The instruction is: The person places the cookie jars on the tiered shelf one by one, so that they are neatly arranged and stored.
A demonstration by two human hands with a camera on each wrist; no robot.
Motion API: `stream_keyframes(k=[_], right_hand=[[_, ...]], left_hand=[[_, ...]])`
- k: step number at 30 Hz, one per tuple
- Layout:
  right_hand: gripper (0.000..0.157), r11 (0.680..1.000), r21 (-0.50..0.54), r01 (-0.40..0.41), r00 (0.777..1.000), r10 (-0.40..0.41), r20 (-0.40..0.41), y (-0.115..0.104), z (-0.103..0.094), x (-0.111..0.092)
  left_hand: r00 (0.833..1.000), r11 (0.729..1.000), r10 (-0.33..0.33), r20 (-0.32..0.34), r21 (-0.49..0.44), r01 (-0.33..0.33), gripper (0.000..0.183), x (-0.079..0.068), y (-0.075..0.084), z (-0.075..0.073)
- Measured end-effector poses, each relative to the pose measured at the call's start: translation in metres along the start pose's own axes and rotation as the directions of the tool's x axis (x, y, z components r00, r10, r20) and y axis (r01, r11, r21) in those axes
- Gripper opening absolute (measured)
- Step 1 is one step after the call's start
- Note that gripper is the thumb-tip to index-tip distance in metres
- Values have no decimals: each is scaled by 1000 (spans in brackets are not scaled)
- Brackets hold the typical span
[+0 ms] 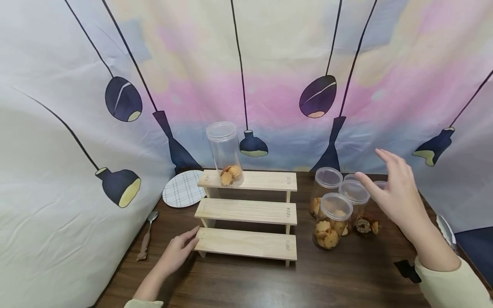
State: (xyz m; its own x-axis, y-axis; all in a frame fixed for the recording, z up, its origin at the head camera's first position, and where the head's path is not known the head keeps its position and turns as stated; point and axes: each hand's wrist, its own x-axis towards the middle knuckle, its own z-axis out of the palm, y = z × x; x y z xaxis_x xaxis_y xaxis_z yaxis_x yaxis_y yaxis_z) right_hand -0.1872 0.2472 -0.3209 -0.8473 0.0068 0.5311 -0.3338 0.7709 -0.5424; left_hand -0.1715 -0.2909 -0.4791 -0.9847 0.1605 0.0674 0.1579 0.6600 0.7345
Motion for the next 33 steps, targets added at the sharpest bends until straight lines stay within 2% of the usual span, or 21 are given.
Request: stream_keyframes(k=[6,15,24,33], right_hand=[[78,997,-43,-65,998,65,-7,37,1,-15],[84,992,-68,-110,993,112,31,72,7,-28],[97,983,-83,-162,985,167,48,92,19,-38],[99,965,-100,-243,965,251,78,95,25,-43]], left_hand=[[1000,1000,8,0,17,-8,45,0,0,0],[1000,1000,7,-1,7,-7,46,3,-2,-1],[1000,1000,-4,-1,13,4,46,2,1,-1],[1000,1000,-3,-2,13,3,45,0,1,0]])
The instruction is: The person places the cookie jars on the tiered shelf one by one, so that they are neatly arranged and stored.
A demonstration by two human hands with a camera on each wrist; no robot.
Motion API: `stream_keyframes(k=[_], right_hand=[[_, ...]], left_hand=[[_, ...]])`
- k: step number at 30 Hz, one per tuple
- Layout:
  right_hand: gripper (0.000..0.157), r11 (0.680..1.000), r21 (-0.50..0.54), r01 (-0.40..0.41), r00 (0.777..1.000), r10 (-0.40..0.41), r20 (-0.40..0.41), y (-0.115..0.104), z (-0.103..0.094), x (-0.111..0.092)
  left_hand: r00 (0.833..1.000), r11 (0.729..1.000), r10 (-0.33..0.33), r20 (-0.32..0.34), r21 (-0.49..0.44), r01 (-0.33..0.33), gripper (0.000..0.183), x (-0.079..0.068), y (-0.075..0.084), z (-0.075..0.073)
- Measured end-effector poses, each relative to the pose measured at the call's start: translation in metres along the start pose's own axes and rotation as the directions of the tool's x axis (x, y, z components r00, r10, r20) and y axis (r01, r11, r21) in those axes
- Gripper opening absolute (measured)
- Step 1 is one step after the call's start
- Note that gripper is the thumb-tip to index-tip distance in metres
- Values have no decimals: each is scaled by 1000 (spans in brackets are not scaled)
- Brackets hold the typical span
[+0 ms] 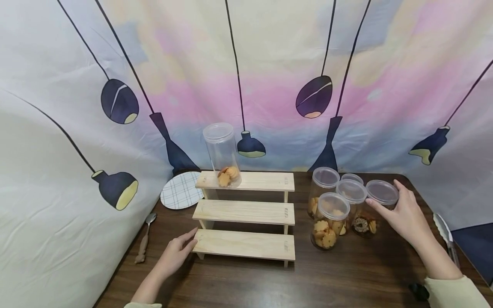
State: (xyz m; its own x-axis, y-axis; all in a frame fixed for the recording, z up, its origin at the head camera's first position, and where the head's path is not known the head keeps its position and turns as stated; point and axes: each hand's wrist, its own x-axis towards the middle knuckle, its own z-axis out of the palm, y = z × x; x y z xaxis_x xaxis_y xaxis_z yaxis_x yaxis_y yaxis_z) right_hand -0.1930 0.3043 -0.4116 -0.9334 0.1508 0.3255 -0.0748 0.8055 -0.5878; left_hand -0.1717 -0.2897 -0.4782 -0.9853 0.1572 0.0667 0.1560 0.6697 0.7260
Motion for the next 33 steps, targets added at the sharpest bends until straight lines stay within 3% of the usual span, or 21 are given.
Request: stream_keyframes(k=[17,33], right_hand=[[95,999,3,-41,999,41,0,-1,3,-1],[92,1000,-13,-13,1000,13,-18,-1,0,-2]], left_hand=[[1000,1000,-1,-3,5,1,47,0,-1,1],[1000,1000,-6,-1,2,6,46,-1,0,1]])
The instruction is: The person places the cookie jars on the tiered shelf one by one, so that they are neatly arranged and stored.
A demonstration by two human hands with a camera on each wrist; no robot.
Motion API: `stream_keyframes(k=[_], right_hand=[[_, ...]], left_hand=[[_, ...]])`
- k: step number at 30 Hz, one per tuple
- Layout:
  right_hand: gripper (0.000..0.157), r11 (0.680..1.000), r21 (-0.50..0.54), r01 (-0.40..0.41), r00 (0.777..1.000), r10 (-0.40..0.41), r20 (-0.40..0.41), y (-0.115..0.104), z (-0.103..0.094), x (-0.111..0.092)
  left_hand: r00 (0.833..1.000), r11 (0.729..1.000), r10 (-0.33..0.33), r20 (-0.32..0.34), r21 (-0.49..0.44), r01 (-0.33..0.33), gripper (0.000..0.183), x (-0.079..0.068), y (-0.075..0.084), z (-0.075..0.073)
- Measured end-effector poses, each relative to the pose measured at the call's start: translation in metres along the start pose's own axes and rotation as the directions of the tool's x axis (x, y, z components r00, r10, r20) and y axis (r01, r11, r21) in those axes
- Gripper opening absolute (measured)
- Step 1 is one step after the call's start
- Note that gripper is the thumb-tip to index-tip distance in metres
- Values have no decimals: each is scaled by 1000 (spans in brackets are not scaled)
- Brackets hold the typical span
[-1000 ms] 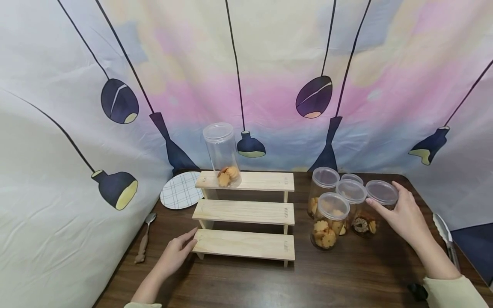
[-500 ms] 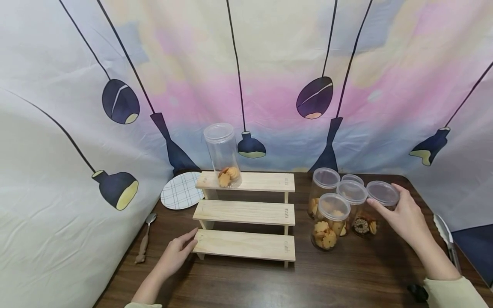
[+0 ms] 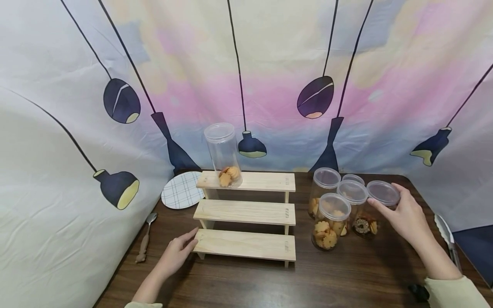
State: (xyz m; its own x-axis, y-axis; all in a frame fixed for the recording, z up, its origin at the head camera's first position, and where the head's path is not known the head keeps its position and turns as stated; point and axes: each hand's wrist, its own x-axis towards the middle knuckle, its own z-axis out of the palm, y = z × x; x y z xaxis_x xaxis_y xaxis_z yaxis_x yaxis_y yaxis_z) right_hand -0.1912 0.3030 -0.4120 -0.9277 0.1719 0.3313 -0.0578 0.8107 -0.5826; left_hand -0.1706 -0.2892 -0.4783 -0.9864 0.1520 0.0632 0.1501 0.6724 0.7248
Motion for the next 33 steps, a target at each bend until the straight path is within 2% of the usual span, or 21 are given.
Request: stream_keyframes(k=[8,21,33], right_hand=[[93,1000,7,-9,1000,9,-8,-1,-6,-3],[94,1000,-22,-12,1000,12,6,-9,-29,-10],[98,996,-85,-28,999,30,26,-27,-46,-25]], left_hand=[[1000,1000,6,-3,11,-6,46,1,0,0],[1000,1000,1,-4,7,-1,46,1,1,0],[1000,1000,5,-11,2,-5,47,2,-3,1]])
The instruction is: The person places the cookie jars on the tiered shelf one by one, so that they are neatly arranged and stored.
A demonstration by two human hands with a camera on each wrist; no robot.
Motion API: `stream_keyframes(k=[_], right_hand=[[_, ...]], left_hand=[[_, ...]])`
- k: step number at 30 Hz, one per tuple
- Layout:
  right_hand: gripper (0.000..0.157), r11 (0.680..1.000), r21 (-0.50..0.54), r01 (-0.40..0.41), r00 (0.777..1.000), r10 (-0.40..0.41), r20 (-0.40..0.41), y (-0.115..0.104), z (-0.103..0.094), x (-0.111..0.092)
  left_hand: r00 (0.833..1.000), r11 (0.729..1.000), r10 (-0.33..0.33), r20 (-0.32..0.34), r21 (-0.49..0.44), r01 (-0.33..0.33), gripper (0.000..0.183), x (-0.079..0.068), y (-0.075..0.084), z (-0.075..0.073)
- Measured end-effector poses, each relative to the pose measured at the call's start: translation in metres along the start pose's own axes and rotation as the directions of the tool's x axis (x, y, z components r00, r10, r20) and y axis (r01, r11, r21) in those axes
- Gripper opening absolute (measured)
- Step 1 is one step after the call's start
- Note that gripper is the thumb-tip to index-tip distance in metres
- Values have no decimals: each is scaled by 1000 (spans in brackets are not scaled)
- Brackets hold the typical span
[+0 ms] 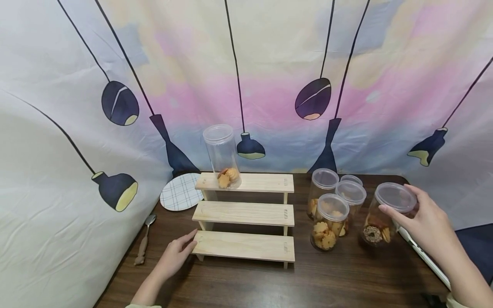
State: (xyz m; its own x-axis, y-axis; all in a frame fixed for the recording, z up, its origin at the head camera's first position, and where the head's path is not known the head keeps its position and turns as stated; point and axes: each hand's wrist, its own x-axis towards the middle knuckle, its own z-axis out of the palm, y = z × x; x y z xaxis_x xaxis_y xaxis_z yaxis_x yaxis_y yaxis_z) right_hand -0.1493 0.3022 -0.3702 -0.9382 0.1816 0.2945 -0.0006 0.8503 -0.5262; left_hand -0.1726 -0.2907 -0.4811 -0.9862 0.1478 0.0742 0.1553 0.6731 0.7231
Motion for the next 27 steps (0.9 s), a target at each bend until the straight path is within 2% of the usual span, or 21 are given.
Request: stream_keyframes(k=[11,19,27], right_hand=[[98,999,-50,-8,998,11,69,-17,-17,-18],[96,999,-53,8,996,-4,86,-27,-29,-28],[92,995,-42,87,992,-83,100,-41,-32,-33]], left_hand=[[1000,1000,2,-1,-8,-2,47,-1,1,1],[1000,1000,-9,7,-13,9,47,-1,2,0],[1000,1000,-9,0,6,9,45,-1,4,-1]])
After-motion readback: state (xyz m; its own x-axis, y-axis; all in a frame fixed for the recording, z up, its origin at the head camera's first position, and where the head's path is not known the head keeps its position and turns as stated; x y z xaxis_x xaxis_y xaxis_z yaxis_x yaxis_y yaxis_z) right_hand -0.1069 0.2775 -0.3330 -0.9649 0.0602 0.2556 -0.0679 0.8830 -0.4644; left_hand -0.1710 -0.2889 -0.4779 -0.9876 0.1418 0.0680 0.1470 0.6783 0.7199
